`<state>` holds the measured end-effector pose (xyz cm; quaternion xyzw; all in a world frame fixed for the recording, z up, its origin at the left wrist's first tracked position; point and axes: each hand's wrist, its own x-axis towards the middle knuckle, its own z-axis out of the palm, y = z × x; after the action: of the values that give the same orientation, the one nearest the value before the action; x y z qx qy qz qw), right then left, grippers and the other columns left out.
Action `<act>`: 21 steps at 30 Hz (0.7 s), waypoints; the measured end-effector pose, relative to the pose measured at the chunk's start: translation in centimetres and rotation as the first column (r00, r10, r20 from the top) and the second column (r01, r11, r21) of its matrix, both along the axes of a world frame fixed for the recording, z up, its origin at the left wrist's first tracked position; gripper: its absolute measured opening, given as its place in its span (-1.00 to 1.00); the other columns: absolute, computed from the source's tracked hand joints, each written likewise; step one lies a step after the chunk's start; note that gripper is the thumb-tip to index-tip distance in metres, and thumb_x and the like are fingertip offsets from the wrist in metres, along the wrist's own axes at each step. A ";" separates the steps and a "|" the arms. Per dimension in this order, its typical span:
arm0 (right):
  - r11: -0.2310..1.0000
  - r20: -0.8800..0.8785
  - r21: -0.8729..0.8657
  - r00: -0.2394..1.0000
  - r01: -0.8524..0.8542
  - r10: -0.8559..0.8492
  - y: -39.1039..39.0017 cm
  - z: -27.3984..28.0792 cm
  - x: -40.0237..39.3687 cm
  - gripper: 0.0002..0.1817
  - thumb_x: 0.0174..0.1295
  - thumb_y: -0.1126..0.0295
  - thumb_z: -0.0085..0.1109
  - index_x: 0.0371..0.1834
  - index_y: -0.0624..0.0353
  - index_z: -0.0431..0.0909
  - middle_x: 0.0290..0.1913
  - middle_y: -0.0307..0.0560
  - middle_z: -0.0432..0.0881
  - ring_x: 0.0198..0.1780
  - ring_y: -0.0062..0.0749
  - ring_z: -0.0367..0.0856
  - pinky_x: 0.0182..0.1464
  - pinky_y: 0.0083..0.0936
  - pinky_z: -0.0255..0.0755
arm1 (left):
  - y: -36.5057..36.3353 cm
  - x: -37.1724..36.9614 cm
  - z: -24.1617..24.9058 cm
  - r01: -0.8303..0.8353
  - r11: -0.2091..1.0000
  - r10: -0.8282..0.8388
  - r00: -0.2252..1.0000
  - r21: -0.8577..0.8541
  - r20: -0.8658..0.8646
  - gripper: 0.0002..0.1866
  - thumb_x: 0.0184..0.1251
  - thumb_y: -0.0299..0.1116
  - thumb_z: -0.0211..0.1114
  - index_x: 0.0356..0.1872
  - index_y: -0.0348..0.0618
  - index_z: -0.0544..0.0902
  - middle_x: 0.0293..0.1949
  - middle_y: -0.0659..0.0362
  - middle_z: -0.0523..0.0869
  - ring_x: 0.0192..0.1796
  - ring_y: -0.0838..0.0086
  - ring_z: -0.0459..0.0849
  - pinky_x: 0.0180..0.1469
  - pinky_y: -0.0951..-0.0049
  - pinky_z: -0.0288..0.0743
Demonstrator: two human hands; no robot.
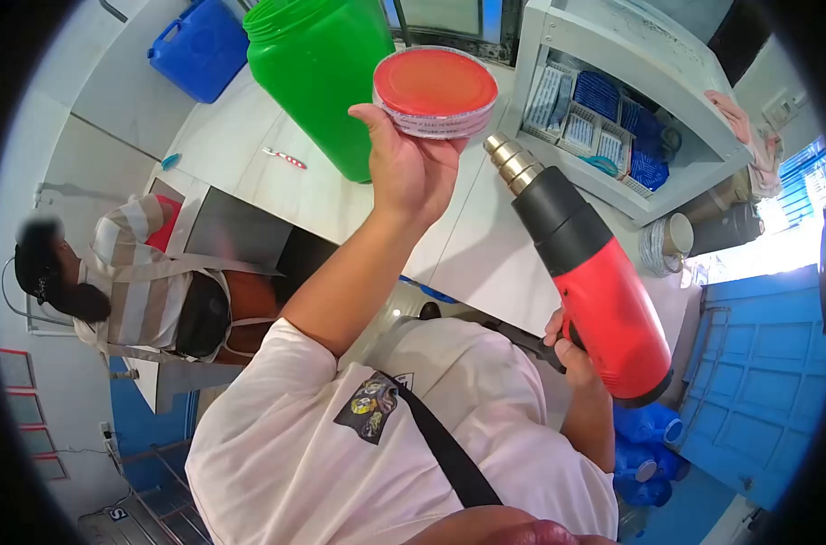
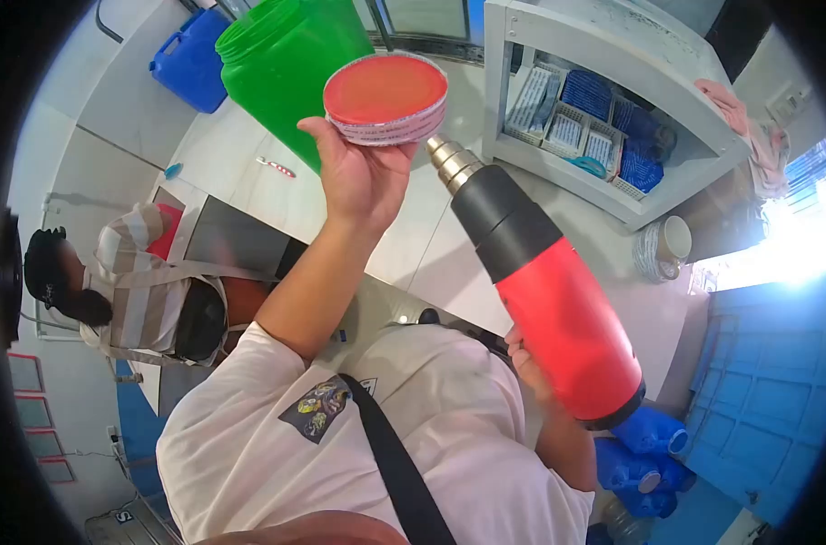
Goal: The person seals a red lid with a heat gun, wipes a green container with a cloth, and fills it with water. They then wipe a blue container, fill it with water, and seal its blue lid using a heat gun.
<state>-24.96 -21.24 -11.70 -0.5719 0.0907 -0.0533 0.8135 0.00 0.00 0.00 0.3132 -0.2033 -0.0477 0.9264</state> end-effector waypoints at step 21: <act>0.992 0.128 -0.123 0.991 -0.014 0.029 -1.1 14.9 3.0 -0.43 -0.02 0.36 0.22 0.13 0.36 0.51 -0.40 0.03 0.65 -0.46 -0.36 0.61 -0.35 -0.42 0.51 | 7.8 2.0 1.6 0.628 0.774 -0.628 0.778 -0.080 0.039 -0.04 0.46 0.50 -0.20 0.57 -0.10 0.25 0.52 -0.01 0.38 0.50 0.12 0.44 0.46 -0.06 0.43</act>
<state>-21.93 -22.36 3.18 -0.6168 0.0281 -0.0869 0.7818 2.05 7.83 1.65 0.1864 -0.3027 -0.3433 0.8694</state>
